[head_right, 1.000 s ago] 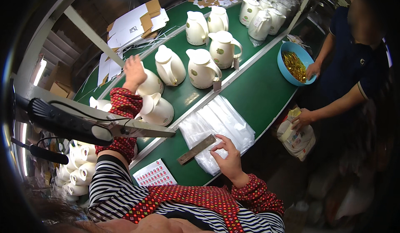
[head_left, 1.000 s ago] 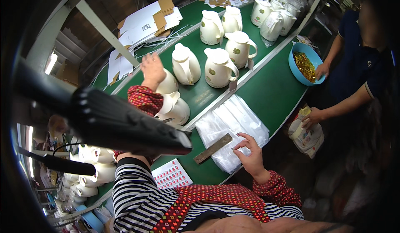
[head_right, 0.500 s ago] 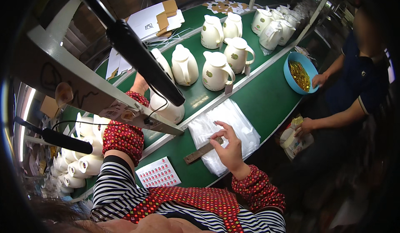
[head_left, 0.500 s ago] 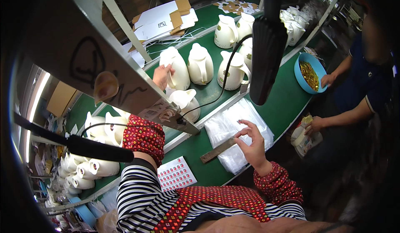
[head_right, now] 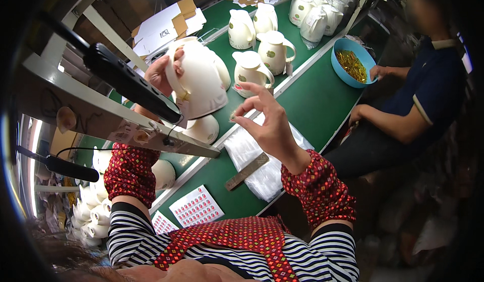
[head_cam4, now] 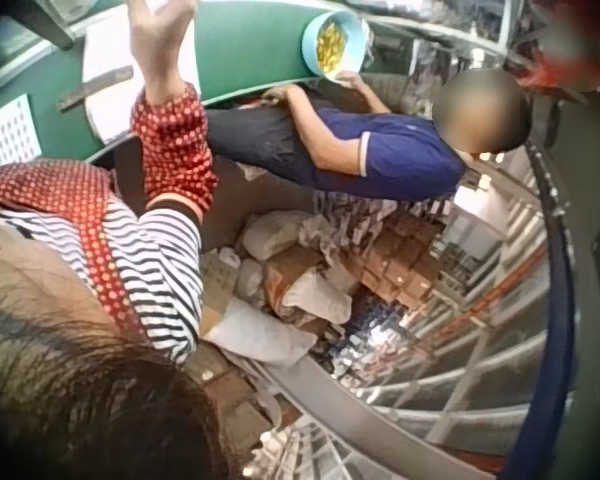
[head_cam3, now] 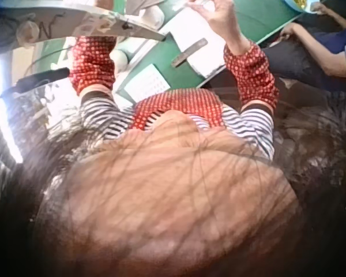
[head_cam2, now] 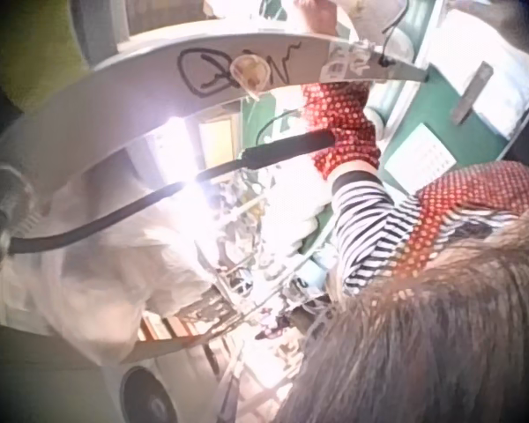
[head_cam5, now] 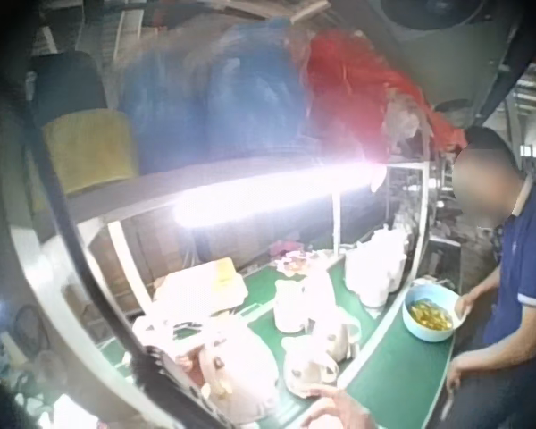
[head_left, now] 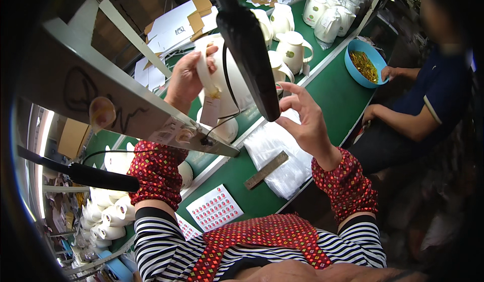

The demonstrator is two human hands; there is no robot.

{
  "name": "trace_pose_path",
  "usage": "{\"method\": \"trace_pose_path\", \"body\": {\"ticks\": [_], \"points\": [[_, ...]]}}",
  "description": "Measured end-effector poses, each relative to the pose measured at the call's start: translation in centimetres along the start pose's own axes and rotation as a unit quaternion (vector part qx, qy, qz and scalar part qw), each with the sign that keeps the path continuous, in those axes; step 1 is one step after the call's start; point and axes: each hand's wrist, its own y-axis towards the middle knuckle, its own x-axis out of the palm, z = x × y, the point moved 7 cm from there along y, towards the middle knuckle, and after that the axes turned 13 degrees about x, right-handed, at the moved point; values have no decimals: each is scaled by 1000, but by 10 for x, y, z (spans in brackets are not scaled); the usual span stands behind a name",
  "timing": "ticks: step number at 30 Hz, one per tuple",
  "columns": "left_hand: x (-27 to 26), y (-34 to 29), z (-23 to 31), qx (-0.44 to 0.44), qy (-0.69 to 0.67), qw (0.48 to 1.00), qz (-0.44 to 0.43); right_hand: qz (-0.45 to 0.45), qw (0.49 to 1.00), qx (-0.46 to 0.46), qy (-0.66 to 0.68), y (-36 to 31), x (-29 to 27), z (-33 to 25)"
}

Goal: The person repeatedly picks white ceramic pitchers from a conveyor belt, peels small stickers from a sheet, and applies them to the pitcher bodies. They place the finished pitchers back on the belt and continue the cycle.

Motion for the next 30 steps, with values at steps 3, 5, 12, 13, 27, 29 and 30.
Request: {"method": "trace_pose_path", "body": {"ticks": [3,5,12,13,27,29,30], "points": [[19,-4,-40,-83,-192,978,9,-43,991,54,115,6,16,11],[26,-7,-56,-91,-216,969,73,-30,998,30,40,6,22,11],[38,-16,-68,-123,-217,960,123,-42,993,98,45,20,44,46],[35,-16,-69,-129,-236,955,122,-49,992,114,36,23,48,47],[30,-18,-70,-80,-138,965,207,-86,978,81,-171,33,70,39],[31,-20,-65,-87,-124,968,198,-74,975,43,-207,32,72,37],[30,-21,-64,-93,-114,972,181,-64,974,22,-218,30,72,36]]}}
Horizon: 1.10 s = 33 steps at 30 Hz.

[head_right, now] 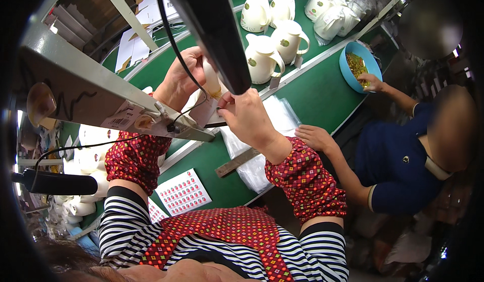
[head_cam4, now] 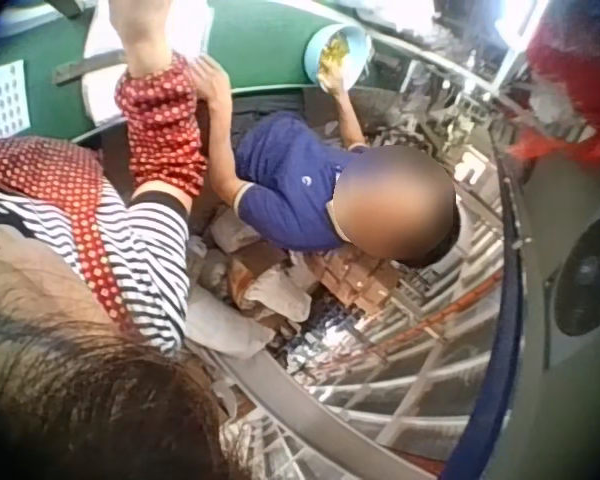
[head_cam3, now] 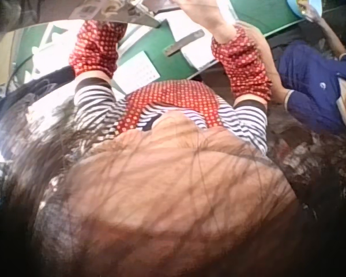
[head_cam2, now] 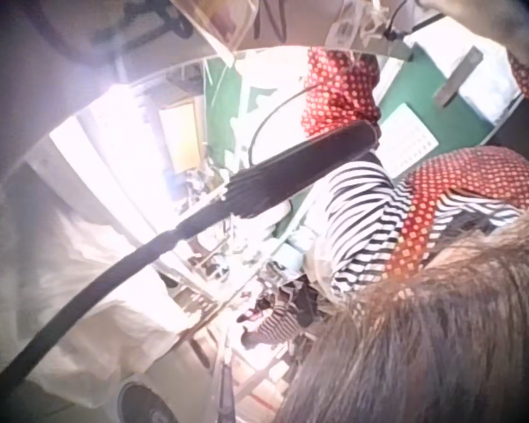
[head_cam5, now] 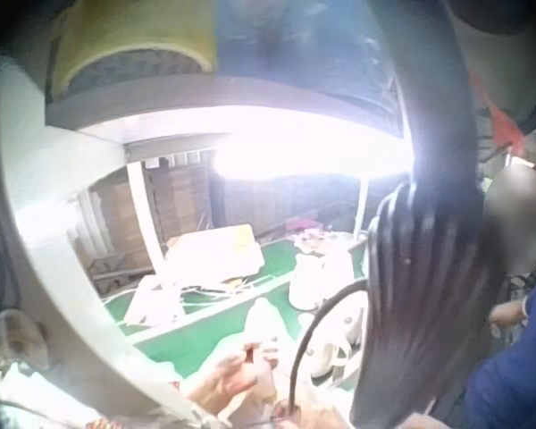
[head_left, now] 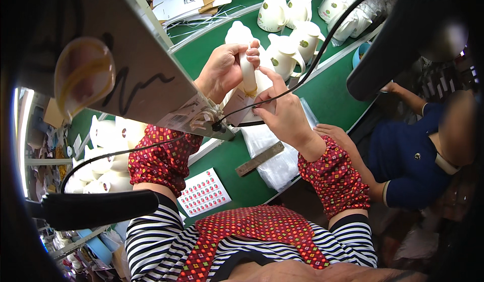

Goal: The person repeatedly picks white ceramic pitchers from a conveyor belt, peels small stickers from a sheet, and applies them to the pitcher bodies. They place the finished pitchers back on the belt and continue the cycle.

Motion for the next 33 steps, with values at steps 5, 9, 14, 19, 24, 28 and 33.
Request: {"method": "trace_pose_path", "body": {"ticks": [5,9,14,19,24,28,33], "points": [[3,-1,-4,-17,-20,1000,1,36,998,-51,27,-7,2,2],[9,-10,-1,8,11,1000,1,79,994,-71,34,-3,-3,7],[15,-14,-6,-35,-29,999,-19,179,980,-81,-3,12,1,16],[5,2,10,72,15,997,-16,154,987,-46,-14,4,13,26],[-17,42,44,91,-54,980,-167,189,981,-44,-22,-34,-13,43],[-42,58,89,202,172,956,-124,170,981,62,64,-68,-18,71],[-180,140,67,208,281,937,-2,79,985,114,102,-96,7,82]]}}
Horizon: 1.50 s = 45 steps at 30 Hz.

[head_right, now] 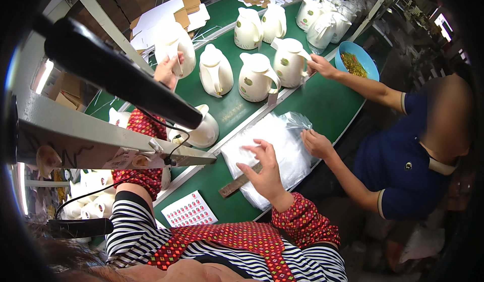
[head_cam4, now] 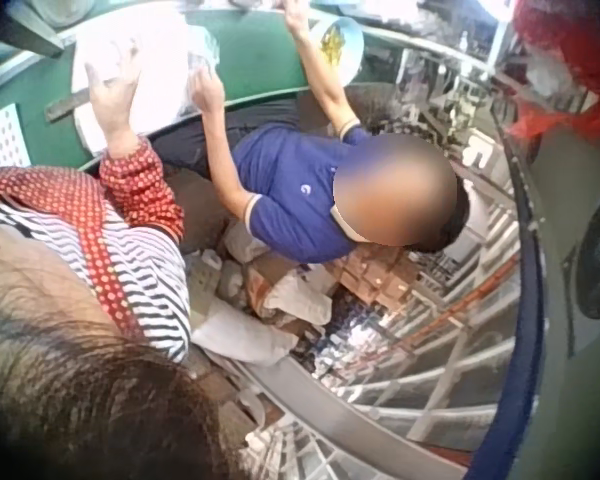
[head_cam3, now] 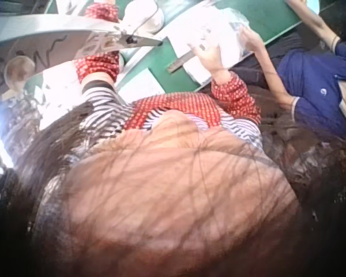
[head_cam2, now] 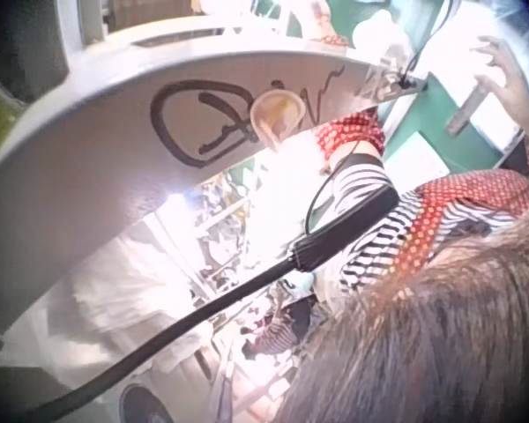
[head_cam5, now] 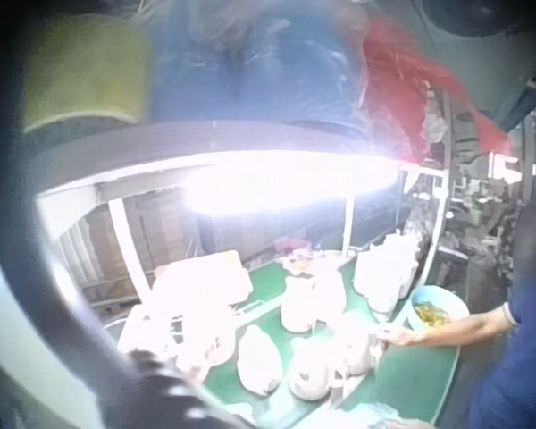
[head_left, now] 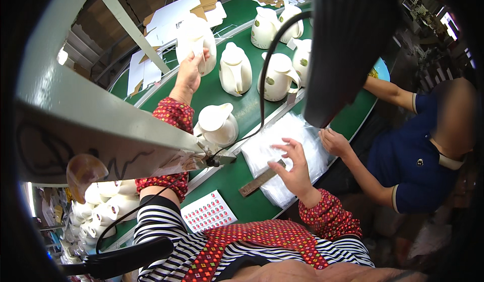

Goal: The person repeatedly picks white ceramic pitchers from a conveyor belt, peels small stickers from a sheet, and applies them to the pitcher bodies. They place the finished pitchers back on the belt and continue the cycle.

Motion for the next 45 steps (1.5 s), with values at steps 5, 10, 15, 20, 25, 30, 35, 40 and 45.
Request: {"method": "trace_pose_path", "body": {"ticks": [5,10,15,20,25,30,35,40,45], "points": [[-27,-1,-52,-37,158,985,66,-43,997,37,45,-12,9,21],[-33,-19,-31,22,356,934,15,-63,992,79,69,-19,8,36],[-7,-88,16,129,489,828,-242,-57,994,68,65,-23,-2,33],[49,-165,10,120,572,602,-543,-73,987,105,96,-28,4,43],[56,-152,1,81,525,703,-473,-60,993,58,89,-21,6,27],[65,-129,-5,82,599,751,-265,-28,996,26,78,10,-2,8],[72,-96,-32,-1,530,826,-192,6,997,-5,83,59,2,29],[61,-93,-33,17,478,859,-181,-78,996,4,48,81,19,34],[30,-87,-38,-158,371,907,-123,-328,935,53,127,62,42,7]]}}
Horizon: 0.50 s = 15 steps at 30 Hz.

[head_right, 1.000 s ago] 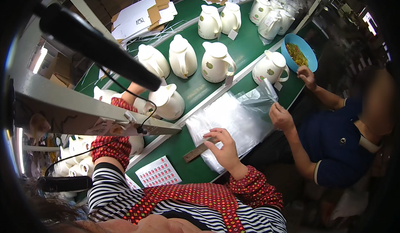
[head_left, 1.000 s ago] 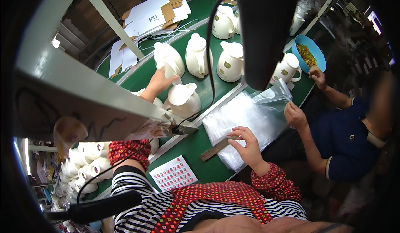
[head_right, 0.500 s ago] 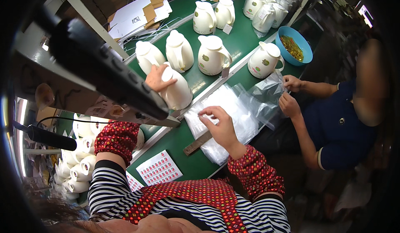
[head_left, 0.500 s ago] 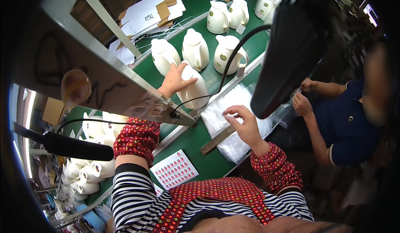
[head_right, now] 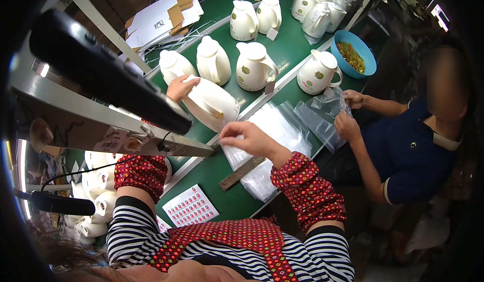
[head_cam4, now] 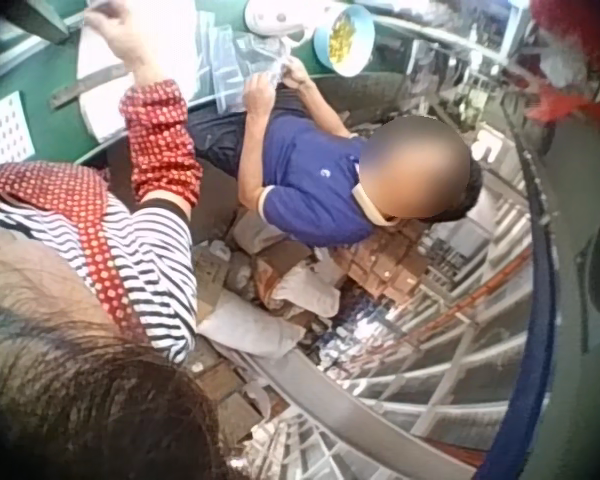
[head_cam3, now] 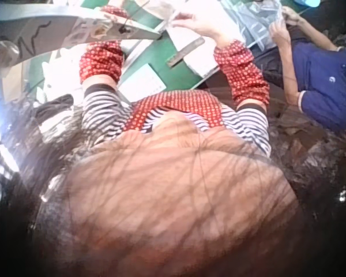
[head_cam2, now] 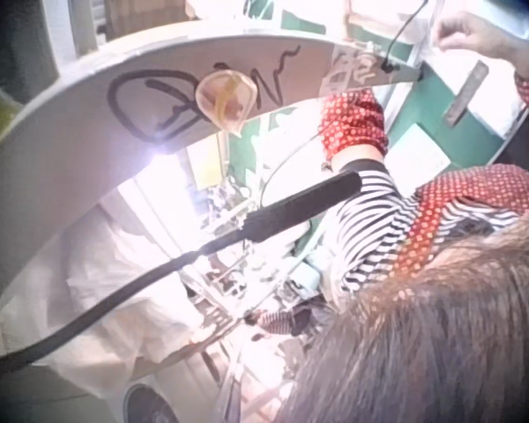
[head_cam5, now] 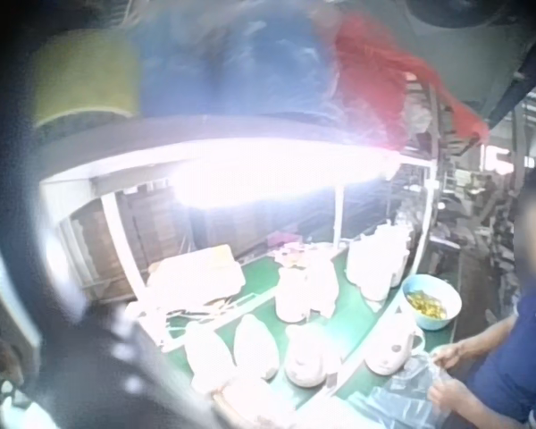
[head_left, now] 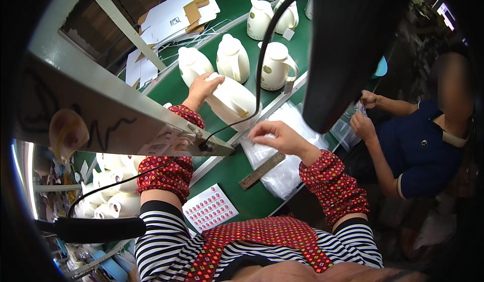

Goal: The person repeatedly picks white ceramic pitchers from a conveyor belt, peels small stickers from a sheet, and applies them to the pitcher bodies. They place the finished pitchers back on the belt and continue the cycle.

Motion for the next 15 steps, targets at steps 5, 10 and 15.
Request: {"method": "trace_pose_path", "body": {"ticks": [5,10,15], "points": [[19,-5,-10,-48,-227,972,-28,-77,992,15,-99,-2,38,-4],[30,-27,23,-96,-188,976,-54,106,978,-86,-159,-11,-16,-21],[35,-33,1,-155,-124,976,-88,22,983,0,-182,1,-4,-7]]}}
